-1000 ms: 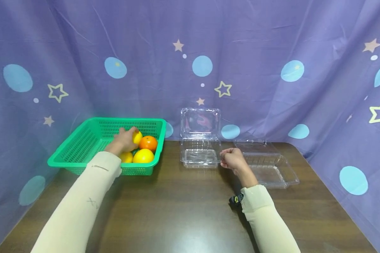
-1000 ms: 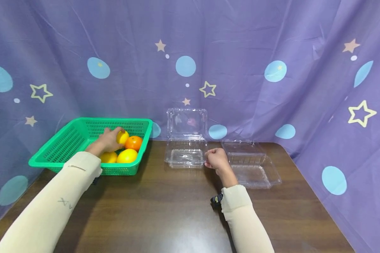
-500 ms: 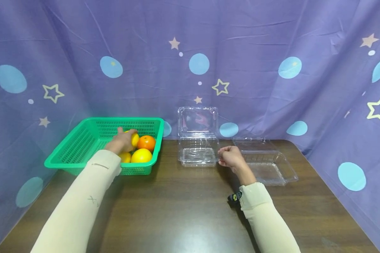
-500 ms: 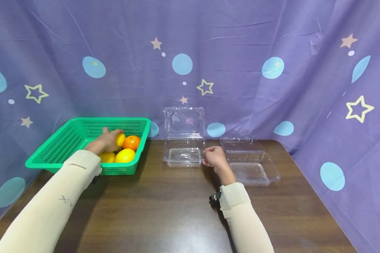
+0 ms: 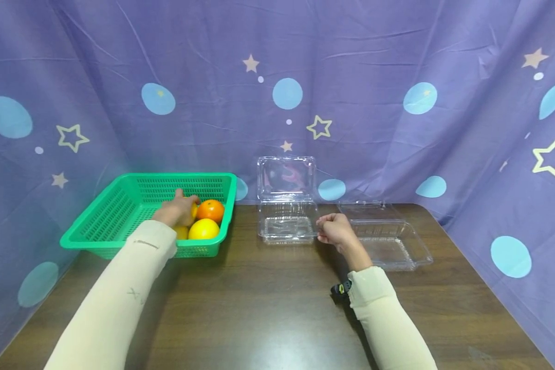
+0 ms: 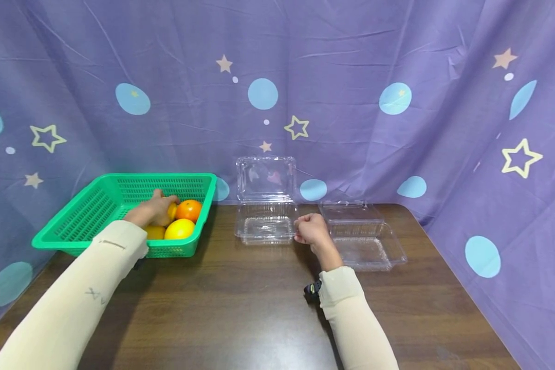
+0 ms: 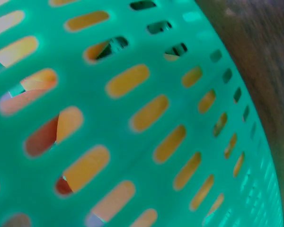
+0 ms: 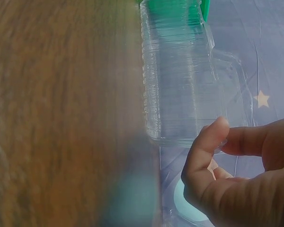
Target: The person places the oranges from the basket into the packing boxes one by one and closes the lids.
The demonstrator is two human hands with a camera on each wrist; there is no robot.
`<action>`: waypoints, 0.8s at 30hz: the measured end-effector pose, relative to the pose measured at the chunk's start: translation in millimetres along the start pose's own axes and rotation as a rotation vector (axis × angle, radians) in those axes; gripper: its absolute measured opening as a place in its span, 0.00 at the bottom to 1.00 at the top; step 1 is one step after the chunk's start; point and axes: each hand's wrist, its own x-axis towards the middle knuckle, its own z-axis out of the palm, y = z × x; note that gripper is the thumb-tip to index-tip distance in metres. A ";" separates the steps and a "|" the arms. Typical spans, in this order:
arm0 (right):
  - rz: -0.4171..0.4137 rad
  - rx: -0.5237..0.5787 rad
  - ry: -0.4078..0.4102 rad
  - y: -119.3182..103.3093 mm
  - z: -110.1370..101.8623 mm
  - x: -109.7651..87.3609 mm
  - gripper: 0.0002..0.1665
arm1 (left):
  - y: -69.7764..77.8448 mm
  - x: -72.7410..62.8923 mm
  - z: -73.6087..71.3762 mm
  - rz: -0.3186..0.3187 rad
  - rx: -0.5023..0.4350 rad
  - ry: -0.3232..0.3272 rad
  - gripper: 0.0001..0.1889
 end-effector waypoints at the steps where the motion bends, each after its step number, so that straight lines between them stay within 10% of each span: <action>1: -0.002 -0.001 -0.003 0.0 0.4 -0.2 0.07 | 0.1 -2.2 -0.8 0.007 0.001 0.013 0.34; 15: 0.001 -0.003 -0.003 -2.1 -1.9 -0.3 0.07 | 11.5 -21.1 -26.5 0.117 0.041 0.240 0.36; 24: 0.000 0.002 -0.007 -0.4 -0.7 -1.8 0.08 | 45.5 -42.7 -37.8 0.185 0.090 0.351 0.38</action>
